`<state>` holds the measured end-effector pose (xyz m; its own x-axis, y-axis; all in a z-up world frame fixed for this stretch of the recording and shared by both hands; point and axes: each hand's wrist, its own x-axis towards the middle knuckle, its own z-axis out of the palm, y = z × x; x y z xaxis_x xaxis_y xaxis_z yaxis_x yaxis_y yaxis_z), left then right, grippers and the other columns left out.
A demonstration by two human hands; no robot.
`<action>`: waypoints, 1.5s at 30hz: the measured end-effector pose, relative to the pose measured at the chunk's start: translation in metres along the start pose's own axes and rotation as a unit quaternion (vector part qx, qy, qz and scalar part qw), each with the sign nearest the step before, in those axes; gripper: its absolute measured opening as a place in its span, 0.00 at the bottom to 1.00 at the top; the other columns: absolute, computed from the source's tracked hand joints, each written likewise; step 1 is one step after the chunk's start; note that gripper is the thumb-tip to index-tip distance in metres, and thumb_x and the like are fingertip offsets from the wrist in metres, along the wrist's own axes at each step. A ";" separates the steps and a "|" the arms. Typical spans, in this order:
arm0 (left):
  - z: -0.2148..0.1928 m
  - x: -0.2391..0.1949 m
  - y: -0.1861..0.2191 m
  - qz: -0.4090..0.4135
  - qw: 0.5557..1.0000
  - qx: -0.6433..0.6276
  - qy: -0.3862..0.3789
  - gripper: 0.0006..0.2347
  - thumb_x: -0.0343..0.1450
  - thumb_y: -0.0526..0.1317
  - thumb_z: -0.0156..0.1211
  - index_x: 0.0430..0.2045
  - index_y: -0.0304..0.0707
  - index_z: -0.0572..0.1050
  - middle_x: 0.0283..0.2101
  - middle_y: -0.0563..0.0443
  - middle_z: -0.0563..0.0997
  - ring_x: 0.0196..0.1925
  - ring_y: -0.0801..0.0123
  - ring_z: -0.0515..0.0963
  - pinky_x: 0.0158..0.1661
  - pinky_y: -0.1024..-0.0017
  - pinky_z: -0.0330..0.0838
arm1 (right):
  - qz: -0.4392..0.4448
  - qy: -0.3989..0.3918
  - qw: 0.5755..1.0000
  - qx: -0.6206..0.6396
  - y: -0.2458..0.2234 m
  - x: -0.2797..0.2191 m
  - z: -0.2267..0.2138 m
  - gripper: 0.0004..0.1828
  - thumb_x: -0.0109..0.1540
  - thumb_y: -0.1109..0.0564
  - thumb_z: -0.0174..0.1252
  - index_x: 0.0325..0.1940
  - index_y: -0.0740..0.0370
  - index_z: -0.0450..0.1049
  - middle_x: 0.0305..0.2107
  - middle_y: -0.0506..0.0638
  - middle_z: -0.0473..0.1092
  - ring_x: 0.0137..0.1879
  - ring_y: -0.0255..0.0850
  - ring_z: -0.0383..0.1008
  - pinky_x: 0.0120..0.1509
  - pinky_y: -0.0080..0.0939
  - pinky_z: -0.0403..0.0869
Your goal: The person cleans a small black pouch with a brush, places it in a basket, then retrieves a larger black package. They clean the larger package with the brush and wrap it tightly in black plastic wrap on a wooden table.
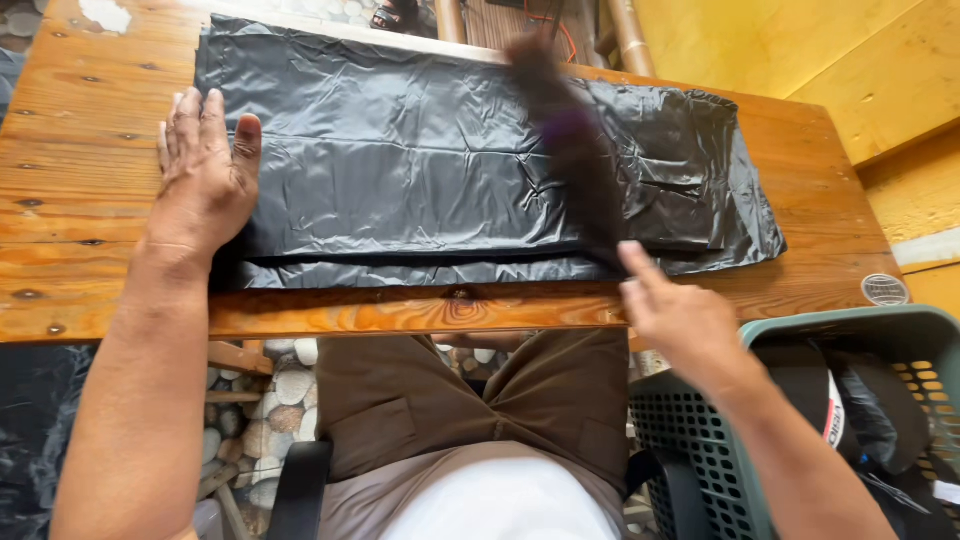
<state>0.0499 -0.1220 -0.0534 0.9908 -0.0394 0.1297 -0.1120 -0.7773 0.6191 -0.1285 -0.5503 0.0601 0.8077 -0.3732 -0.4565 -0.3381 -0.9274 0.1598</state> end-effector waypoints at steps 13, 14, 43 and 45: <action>0.000 -0.035 0.101 0.349 0.927 0.063 -0.119 0.28 0.67 0.54 0.65 0.60 0.40 0.72 0.65 0.38 0.71 0.67 0.50 0.67 0.67 0.49 0.60 | 0.068 0.164 0.951 0.254 0.145 0.015 0.020 0.33 0.72 0.44 0.40 0.78 0.63 0.59 0.25 0.53 0.75 0.25 0.52 0.77 0.46 0.51 0.71; 0.013 -0.036 0.113 0.354 0.925 0.065 -0.122 0.28 0.67 0.54 0.65 0.60 0.40 0.72 0.65 0.38 0.71 0.67 0.50 0.67 0.67 0.49 0.60 | 0.072 0.164 0.949 0.258 0.143 0.012 0.021 0.33 0.72 0.44 0.40 0.78 0.63 0.59 0.25 0.53 0.75 0.25 0.52 0.77 0.46 0.51 0.71; 0.056 0.051 0.183 0.359 0.899 0.235 0.084 0.09 0.77 0.37 0.57 0.26 0.45 0.79 0.24 0.55 0.81 0.21 0.62 0.80 0.23 0.61 0.76 | -0.247 0.241 0.817 0.462 0.138 -0.024 0.068 0.25 0.68 0.48 0.47 0.67 0.63 0.59 0.20 0.49 0.66 0.17 0.38 0.70 0.24 0.37 0.69; 0.056 0.072 0.183 0.341 0.904 0.246 0.078 0.07 0.77 0.40 0.58 0.29 0.48 0.80 0.26 0.54 0.82 0.25 0.60 0.81 0.25 0.60 0.76 | -0.343 0.206 0.792 0.461 0.150 -0.014 0.081 0.18 0.67 0.56 0.47 0.61 0.61 0.61 0.20 0.45 0.68 0.17 0.32 0.69 0.21 0.31 0.70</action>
<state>0.1050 -0.3025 0.0262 0.6767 -0.5556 0.4831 -0.6067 -0.7925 -0.0617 -0.2293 -0.6824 0.0197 0.9788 0.0586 0.1961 0.1938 -0.5730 -0.7963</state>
